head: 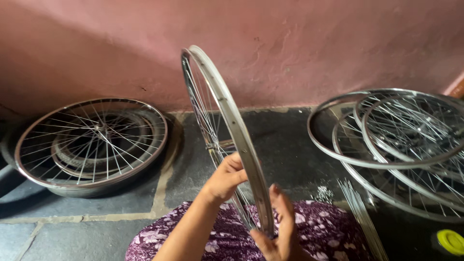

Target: The person assembles a bicycle wheel by inserting spokes into the hub and rim. They repeatedly thread each spoke through the rim holes and secure it at the hub, rotating the wheel to access different positions.

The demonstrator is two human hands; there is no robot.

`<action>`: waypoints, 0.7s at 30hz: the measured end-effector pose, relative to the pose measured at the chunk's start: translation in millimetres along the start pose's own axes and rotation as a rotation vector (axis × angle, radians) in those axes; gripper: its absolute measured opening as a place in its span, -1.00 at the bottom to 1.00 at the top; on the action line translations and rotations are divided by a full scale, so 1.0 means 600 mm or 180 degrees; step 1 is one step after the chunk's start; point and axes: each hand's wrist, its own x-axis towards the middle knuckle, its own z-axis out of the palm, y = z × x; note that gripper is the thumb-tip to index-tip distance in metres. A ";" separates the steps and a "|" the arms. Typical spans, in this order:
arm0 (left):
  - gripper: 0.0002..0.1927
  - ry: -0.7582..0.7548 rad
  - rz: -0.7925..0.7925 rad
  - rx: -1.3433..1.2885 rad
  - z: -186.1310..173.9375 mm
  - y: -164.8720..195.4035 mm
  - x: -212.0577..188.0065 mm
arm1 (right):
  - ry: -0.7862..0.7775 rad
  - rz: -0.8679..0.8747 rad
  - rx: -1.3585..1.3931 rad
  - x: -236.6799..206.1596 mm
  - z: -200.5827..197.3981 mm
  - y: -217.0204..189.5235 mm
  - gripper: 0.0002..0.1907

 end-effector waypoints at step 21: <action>-0.76 -0.0036 -0.0181 0.0218 -0.005 0.012 0.004 | -0.1459 0.0533 -0.0213 -0.195 -0.018 0.165 -0.17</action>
